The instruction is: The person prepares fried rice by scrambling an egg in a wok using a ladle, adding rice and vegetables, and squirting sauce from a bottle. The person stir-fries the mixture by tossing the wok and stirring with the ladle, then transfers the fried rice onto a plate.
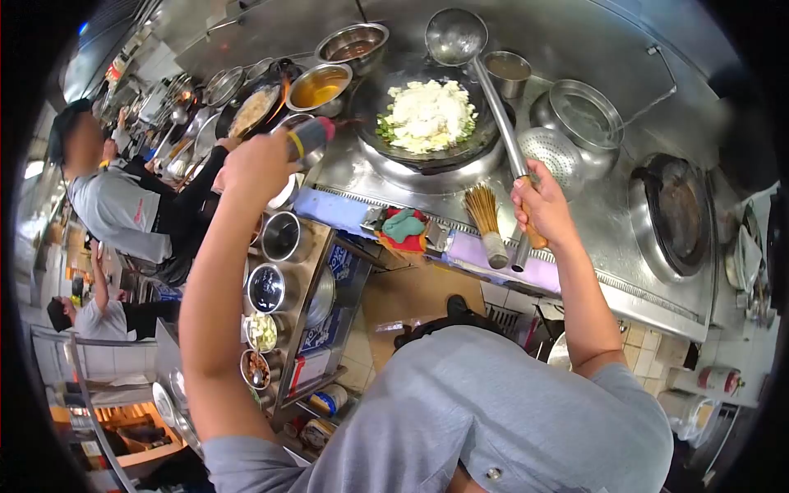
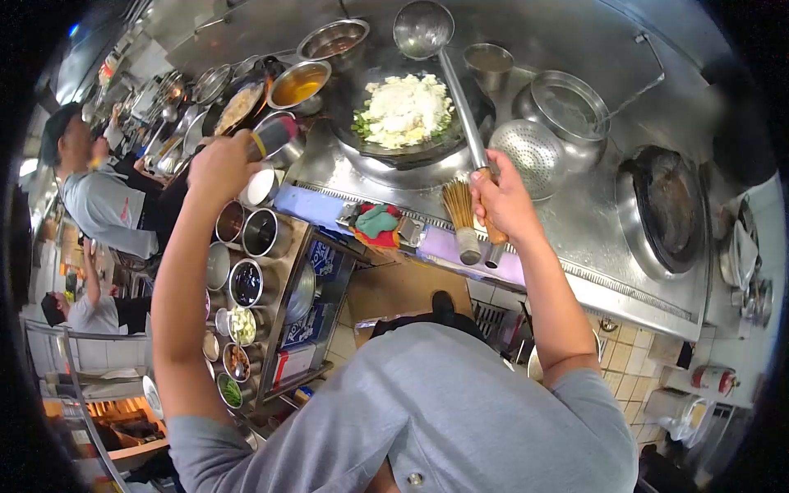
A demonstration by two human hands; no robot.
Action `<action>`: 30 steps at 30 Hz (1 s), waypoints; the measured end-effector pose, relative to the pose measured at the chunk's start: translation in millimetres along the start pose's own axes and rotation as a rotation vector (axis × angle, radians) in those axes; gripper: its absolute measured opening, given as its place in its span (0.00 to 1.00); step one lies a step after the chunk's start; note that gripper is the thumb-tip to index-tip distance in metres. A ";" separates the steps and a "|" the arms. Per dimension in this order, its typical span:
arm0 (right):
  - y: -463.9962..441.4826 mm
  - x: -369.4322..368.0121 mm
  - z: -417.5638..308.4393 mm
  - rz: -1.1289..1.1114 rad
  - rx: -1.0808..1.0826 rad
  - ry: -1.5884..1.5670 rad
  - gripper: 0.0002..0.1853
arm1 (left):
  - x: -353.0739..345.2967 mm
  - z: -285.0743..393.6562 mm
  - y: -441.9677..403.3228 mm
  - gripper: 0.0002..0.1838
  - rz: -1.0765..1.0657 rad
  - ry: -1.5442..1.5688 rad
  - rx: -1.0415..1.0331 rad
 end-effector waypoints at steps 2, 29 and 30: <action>11.6 18.9 -6.0 0.037 -0.003 0.015 0.24 | -3.5 32.0 -32.9 0.23 -0.046 -0.074 -0.092; 1.8 41.0 -17.4 0.013 -0.016 0.176 0.24 | 51.4 47.2 -101.5 0.26 0.078 -0.039 -0.014; -0.1 37.9 -22.7 0.052 0.040 0.288 0.25 | 36.3 43.0 -98.8 0.27 0.059 0.013 -0.006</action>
Point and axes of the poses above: each hand's wrist, its own y-axis away from the middle knuckle, its own x-axis out of the back of the hand, z = x × y, the point moved 9 cm from there along -y, towards the middle knuckle, and after that the axes turned 5 degrees about z, right-handed, at the moved point
